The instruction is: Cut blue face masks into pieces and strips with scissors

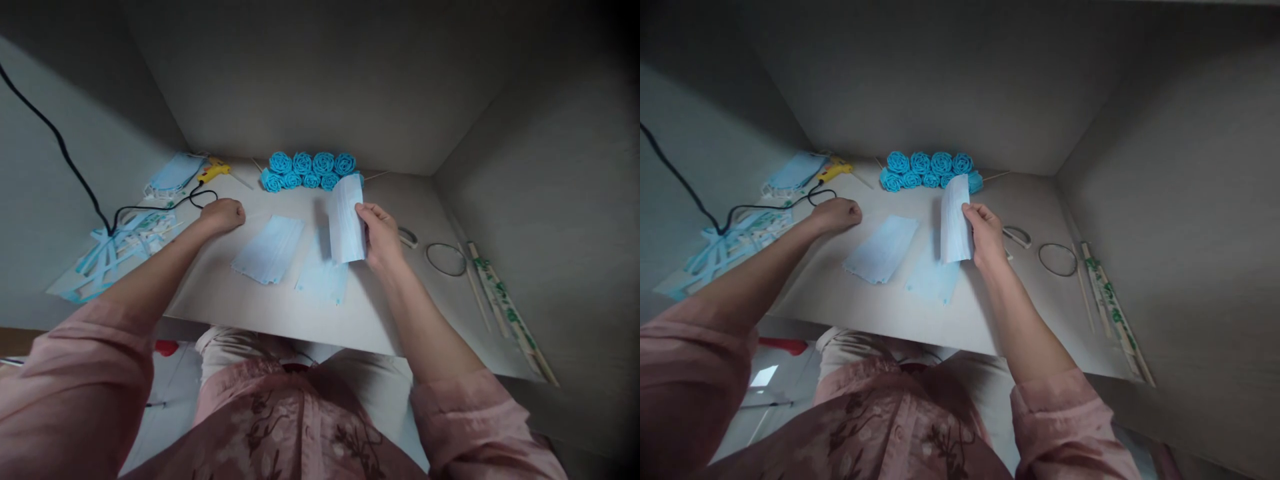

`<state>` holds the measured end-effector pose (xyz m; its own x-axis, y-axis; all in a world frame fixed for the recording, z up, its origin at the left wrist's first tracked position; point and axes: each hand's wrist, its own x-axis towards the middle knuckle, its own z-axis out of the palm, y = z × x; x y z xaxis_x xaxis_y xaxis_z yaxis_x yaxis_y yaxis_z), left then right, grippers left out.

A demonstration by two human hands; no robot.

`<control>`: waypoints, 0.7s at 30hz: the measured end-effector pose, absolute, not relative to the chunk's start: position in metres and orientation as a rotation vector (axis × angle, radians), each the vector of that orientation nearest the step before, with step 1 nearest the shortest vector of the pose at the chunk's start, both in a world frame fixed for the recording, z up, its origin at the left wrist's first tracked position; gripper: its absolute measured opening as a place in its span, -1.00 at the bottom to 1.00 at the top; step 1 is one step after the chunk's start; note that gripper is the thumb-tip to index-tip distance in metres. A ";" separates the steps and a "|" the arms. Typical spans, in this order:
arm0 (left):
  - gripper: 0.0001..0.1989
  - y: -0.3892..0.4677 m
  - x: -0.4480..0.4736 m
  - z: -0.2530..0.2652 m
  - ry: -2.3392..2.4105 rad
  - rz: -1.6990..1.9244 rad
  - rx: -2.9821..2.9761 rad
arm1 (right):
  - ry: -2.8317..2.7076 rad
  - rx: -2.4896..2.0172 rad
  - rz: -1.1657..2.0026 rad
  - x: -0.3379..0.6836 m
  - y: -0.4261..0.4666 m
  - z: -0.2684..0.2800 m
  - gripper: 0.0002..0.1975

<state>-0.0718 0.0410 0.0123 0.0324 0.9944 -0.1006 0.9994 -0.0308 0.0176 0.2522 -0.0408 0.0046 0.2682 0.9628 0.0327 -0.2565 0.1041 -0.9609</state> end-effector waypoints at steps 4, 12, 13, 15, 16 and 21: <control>-0.54 0.052 -0.077 0.014 2.060 0.011 2.335 | -0.834 -1.061 1.097 0.253 -0.042 0.005 -0.73; -0.43 0.085 -0.071 -0.008 2.085 -0.202 2.505 | -0.854 -1.092 1.074 0.254 -0.039 0.003 -0.69; -0.43 0.087 -0.070 -0.008 2.080 -0.222 2.501 | -0.852 -1.096 1.077 0.254 -0.039 0.003 -0.69; -0.44 0.089 -0.068 -0.008 2.077 -0.247 2.489 | -0.844 -1.105 1.083 0.254 -0.039 0.003 -0.69; -0.45 0.089 -0.067 -0.007 2.079 -0.247 2.483 | -0.843 -1.109 1.085 0.254 -0.040 0.004 -0.69; -0.48 0.072 -0.083 -0.001 2.055 -0.285 2.506 | -0.831 -1.095 1.088 0.255 -0.040 0.006 -0.72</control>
<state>-0.0834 0.0721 -0.0014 0.1894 0.9798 -0.0640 0.9602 -0.1984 -0.1965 0.2552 -0.0398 0.0056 0.2799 0.9600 0.0082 -0.2606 0.0842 -0.9618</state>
